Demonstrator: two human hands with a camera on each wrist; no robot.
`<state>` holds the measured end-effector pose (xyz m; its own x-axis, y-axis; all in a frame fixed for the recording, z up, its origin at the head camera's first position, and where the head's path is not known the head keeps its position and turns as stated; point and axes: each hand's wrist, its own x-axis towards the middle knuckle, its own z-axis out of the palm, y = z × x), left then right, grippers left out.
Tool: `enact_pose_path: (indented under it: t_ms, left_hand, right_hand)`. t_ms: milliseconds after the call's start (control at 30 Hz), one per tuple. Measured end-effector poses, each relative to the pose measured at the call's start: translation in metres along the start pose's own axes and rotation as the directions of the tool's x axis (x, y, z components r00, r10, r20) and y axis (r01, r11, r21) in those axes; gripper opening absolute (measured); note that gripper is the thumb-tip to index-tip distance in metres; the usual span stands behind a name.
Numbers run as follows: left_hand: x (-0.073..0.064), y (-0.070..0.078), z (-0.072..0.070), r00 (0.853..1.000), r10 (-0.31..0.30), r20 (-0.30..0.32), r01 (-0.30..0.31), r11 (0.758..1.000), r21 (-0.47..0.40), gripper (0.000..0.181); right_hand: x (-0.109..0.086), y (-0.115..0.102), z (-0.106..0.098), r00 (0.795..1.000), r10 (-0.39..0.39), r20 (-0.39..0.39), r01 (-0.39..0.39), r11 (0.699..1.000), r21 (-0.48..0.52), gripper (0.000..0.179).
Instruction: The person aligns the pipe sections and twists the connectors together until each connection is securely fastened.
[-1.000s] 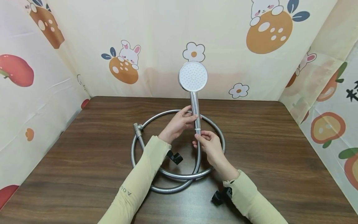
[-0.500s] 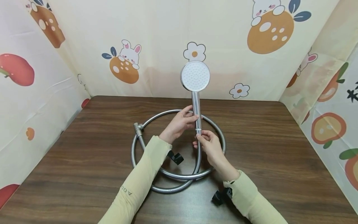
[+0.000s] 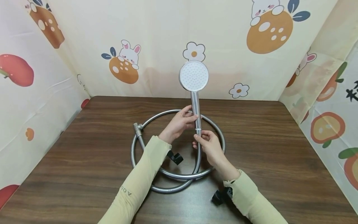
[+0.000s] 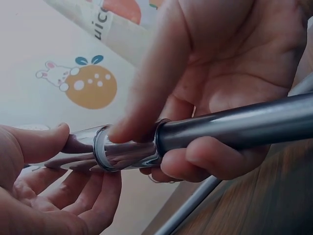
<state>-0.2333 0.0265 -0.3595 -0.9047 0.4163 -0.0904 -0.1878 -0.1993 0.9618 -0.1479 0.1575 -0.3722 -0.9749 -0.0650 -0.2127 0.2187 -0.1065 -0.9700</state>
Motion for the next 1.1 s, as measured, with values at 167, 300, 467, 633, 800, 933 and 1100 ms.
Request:
enact_pose_path:
  t_ms: [167, 300, 467, 633, 800, 933, 1100]
  left_hand:
    - [-0.0001, 0.0002, 0.001, 1.0, 0.014, 0.023, -0.014, 1.0, -0.001, 0.054]
    - [-0.0008, 0.0007, 0.0009, 0.999, 0.02, 0.037, -0.021, 1.0, 0.013, 0.054]
    - [-0.0012, 0.0016, -0.0006, 0.998, 0.037, 0.057, -0.038, 0.999, 0.017, 0.051]
    - [-0.0012, 0.0031, -0.0014, 0.996, 0.049, 0.069, -0.05, 0.999, 0.02, 0.049]
    - [-0.0008, 0.0022, -0.0023, 0.997, 0.04, 0.071, -0.042, 0.999, 0.019, 0.05]
    - [-0.0004, 0.0014, -0.0025, 0.996, 0.048, 0.079, -0.05, 0.999, 0.021, 0.05]
    - [-0.0009, 0.0018, -0.0018, 0.992, 0.081, 0.102, -0.085, 0.996, 0.036, 0.049]
  right_hand:
    - [0.0009, 0.0017, -0.0006, 1.0, -0.009, -0.02, 0.009, 1.0, -0.011, 0.026]
    - [0.0002, 0.0022, -0.0005, 1.0, -0.025, -0.002, 0.025, 1.0, -0.009, 0.023]
    - [-0.0009, 0.0024, -0.0005, 0.998, -0.049, 0.034, 0.05, 0.999, -0.022, 0.028]
    - [-0.0001, 0.0017, 0.0, 0.998, -0.049, 0.039, 0.051, 0.998, -0.037, 0.034]
    - [-0.0018, 0.0003, 0.0006, 0.998, -0.042, 0.046, 0.043, 0.999, -0.029, 0.038]
    - [-0.0027, 0.0007, 0.0003, 0.997, -0.048, 0.062, 0.05, 0.999, -0.017, 0.039]
    - [-0.0031, 0.0006, -0.0001, 0.995, -0.056, 0.078, 0.056, 0.998, 0.001, 0.039]
